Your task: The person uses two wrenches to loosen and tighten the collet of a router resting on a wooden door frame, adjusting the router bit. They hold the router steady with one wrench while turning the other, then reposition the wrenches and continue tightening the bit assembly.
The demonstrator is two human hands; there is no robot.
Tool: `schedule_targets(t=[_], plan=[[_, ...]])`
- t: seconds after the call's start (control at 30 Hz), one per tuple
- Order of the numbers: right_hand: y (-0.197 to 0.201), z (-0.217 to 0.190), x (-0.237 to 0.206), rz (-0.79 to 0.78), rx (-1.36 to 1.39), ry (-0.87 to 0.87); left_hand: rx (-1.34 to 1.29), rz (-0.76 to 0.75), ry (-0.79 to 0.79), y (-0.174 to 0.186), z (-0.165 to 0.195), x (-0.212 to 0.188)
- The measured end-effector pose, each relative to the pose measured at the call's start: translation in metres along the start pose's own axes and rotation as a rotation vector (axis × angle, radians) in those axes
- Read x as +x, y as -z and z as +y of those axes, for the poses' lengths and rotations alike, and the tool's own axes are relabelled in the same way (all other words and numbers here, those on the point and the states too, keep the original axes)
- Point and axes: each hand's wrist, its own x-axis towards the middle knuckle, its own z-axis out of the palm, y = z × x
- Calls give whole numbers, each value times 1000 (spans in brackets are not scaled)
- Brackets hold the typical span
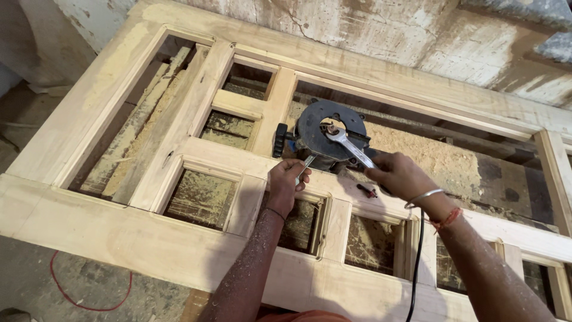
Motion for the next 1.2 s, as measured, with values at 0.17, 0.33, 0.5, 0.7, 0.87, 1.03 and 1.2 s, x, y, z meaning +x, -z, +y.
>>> schedule_targets(t=[0.17, 0.33, 0.5, 0.7, 0.87, 1.03, 1.2], plan=[[2, 9, 0, 69, -94, 35, 27, 2, 11, 0, 2, -1], [3, 24, 10, 94, -161, 31, 25, -3, -3, -1, 3, -2], [0, 40, 22, 81, -229, 43, 32, 13, 12, 0, 2, 1], [2, 43, 24, 130, -199, 80, 28, -7, 3, 2, 1, 2], [0, 42, 23, 122, -267, 16, 41, 6, 14, 1, 2, 1], [-3, 46, 24, 173, -228, 110, 24, -5, 8, 0, 2, -1], [-4, 45, 26, 94, -179, -35, 44, 24, 36, 0, 3, 0]])
